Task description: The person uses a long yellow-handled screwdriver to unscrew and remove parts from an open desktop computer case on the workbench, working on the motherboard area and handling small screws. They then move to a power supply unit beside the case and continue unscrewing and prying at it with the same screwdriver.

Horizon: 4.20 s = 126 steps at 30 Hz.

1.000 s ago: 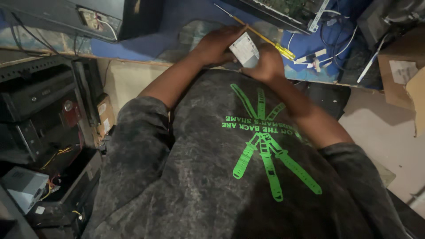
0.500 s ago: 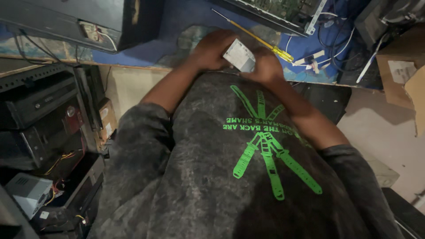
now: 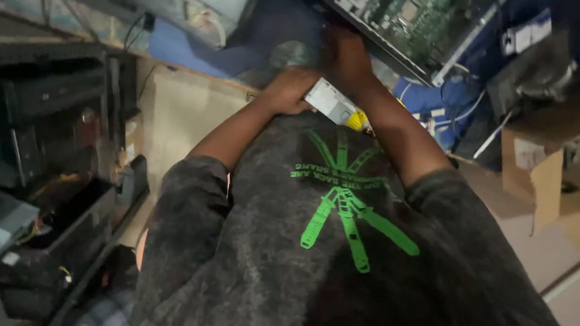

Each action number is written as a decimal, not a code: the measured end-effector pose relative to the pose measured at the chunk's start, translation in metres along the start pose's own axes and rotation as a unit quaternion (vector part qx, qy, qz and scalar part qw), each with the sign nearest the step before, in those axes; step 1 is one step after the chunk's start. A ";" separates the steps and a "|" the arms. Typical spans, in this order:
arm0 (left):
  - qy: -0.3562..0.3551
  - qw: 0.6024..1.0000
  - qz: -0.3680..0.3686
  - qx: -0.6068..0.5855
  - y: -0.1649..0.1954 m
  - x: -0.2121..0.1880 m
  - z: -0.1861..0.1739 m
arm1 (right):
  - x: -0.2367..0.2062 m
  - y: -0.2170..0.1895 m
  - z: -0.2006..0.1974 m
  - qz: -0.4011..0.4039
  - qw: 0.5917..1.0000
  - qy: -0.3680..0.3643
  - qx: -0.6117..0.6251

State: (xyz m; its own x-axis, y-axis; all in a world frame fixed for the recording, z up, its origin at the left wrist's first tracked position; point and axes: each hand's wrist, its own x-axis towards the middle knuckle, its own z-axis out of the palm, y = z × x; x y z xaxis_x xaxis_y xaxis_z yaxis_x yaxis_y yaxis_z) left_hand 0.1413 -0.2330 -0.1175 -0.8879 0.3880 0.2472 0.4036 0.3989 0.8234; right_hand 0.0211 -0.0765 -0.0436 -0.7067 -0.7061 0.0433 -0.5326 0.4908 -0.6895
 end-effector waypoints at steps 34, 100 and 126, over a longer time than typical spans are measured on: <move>0.057 0.998 0.024 0.031 -0.007 0.015 0.007 | -0.077 -0.006 0.003 -0.056 0.981 -0.143 -0.120; 0.071 0.997 0.015 0.006 -0.008 0.021 -0.007 | -0.059 0.010 0.004 0.078 0.994 -0.071 0.008; 0.050 0.999 0.005 0.020 -0.008 0.018 -0.009 | -0.060 0.003 0.007 0.098 0.993 -0.035 0.059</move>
State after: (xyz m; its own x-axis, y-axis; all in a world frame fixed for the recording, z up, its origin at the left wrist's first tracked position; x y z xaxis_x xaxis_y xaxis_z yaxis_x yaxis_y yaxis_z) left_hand 0.1200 -0.2366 -0.1147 -0.9003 0.3079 0.3077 0.4201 0.4288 0.7998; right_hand 0.0652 -0.0360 -0.0528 -0.7552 -0.6386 -0.1477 -0.3265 0.5619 -0.7600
